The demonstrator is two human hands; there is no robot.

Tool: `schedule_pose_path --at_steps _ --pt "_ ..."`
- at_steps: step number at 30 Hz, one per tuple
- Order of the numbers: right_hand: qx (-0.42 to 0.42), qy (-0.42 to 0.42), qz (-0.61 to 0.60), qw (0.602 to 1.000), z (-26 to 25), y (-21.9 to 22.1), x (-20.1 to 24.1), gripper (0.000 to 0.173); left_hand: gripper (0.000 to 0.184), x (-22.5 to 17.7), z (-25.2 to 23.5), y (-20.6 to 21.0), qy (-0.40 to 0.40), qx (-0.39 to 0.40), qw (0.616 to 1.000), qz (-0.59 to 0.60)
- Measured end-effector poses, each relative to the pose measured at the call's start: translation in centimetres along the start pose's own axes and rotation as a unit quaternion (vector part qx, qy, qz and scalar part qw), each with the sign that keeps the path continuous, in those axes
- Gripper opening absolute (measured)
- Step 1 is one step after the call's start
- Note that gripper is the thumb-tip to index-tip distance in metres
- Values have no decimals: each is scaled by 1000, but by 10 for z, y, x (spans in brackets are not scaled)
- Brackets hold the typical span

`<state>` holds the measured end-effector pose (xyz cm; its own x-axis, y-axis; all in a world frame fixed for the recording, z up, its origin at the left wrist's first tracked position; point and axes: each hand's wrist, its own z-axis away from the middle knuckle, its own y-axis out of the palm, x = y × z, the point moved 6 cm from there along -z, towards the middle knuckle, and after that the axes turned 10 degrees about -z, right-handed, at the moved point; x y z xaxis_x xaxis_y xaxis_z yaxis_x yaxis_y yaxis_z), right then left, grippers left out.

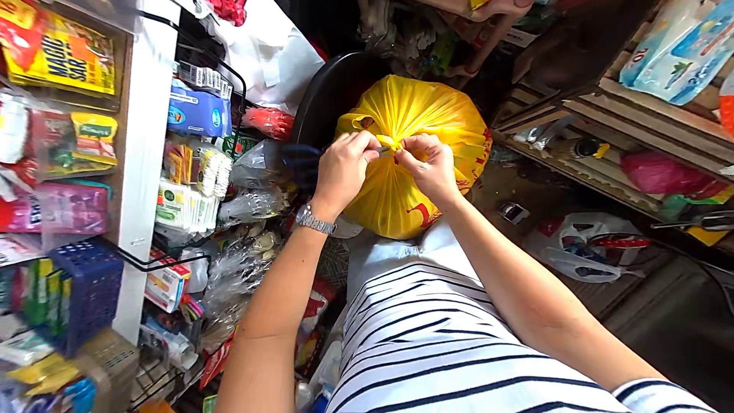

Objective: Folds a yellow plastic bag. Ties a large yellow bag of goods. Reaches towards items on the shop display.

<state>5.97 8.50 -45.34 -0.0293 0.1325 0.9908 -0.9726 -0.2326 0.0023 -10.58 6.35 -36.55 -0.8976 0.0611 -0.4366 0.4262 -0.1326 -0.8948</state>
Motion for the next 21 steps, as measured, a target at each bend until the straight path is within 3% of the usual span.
schedule_pose_path --at_steps 3,7,21 --pt "10 -41 55 998 -2 -1 11 15 11 -17 -19 -7 114 7 981 -156" --pt "13 -39 56 998 -3 -2 14 15 11 -29 -33 0 185 39 957 -219" --pt "18 -23 56 998 -5 -2 12 13 12 -27 -37 -4 222 35 942 -251"
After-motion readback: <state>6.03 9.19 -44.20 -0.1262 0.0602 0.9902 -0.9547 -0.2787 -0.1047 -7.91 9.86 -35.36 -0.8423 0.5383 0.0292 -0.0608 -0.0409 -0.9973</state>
